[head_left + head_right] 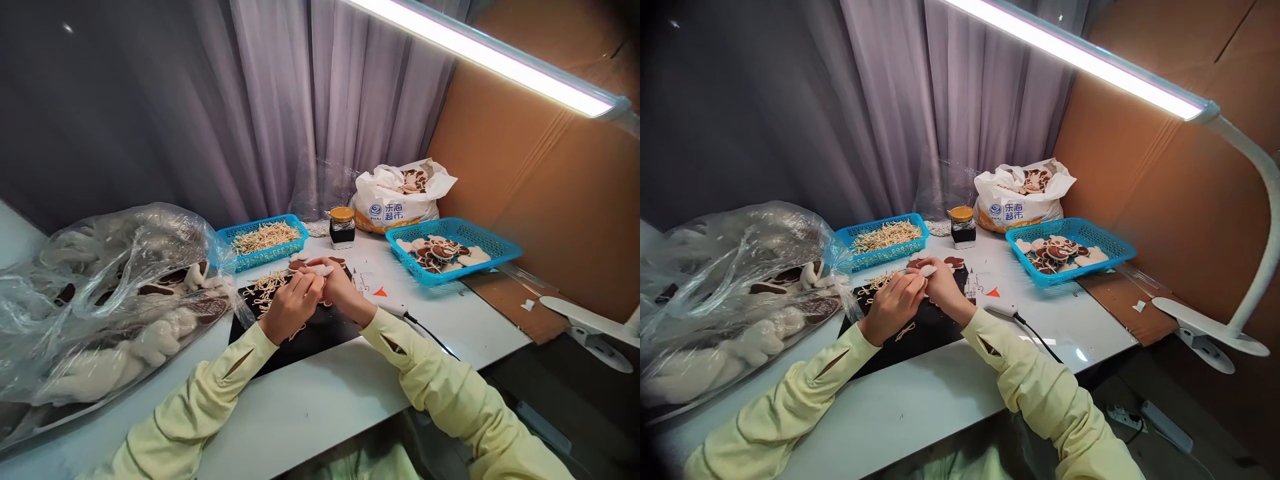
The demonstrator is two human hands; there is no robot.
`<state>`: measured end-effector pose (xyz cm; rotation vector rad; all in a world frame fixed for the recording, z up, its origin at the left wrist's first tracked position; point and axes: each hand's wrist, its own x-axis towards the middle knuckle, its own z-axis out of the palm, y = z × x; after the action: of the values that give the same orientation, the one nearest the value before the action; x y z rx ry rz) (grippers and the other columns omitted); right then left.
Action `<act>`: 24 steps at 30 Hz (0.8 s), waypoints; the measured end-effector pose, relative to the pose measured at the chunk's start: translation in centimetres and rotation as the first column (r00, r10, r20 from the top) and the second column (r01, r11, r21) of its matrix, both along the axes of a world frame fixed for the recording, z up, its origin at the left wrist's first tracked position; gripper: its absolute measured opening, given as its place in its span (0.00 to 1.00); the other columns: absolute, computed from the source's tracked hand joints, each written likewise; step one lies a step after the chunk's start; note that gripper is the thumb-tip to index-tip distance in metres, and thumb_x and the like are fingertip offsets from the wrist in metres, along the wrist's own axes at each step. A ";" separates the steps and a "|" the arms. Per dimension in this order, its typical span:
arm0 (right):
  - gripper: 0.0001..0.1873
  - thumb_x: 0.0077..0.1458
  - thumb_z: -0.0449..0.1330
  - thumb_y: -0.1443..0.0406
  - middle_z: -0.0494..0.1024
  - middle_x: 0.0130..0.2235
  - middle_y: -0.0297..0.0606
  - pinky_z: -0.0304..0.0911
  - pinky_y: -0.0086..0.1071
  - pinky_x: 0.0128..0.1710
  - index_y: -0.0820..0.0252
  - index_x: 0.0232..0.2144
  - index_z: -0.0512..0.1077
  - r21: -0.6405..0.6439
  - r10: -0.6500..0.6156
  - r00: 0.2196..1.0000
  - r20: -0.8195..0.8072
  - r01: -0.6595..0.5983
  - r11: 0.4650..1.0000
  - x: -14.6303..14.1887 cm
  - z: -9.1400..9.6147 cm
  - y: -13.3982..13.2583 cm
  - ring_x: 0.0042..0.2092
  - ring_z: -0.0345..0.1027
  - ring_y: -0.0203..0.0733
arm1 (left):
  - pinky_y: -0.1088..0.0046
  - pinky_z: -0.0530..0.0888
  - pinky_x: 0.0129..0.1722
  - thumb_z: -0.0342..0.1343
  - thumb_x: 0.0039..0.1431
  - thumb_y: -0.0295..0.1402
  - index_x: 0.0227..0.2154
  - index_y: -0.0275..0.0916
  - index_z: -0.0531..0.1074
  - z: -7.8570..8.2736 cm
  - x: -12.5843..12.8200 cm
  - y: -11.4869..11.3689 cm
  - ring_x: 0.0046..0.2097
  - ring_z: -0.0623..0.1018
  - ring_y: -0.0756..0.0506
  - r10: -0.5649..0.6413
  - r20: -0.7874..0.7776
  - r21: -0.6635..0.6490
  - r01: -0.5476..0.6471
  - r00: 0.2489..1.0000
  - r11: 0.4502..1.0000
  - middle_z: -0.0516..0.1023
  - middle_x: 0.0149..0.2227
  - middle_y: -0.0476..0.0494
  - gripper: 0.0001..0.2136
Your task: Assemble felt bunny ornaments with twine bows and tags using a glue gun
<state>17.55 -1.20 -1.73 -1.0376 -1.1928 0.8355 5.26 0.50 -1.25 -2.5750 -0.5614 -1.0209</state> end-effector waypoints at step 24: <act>0.14 0.57 0.54 0.55 0.69 0.23 0.30 0.62 0.32 0.29 0.60 0.33 0.69 0.142 -0.119 0.921 0.370 0.070 0.987 -2.7 -1.0 -1.1 0.24 0.63 0.35 | 0.72 0.73 0.36 0.47 0.60 0.30 0.32 0.41 0.67 3.1 1.2 -9.2 0.33 0.77 0.48 -0.403 0.261 -0.586 0.476 0.877 0.656 0.76 0.30 0.47 0.05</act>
<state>14.86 -2.29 -2.78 -1.1745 -1.4866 0.4863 6.45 -8.68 1.88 -3.4047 -0.3379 -1.3057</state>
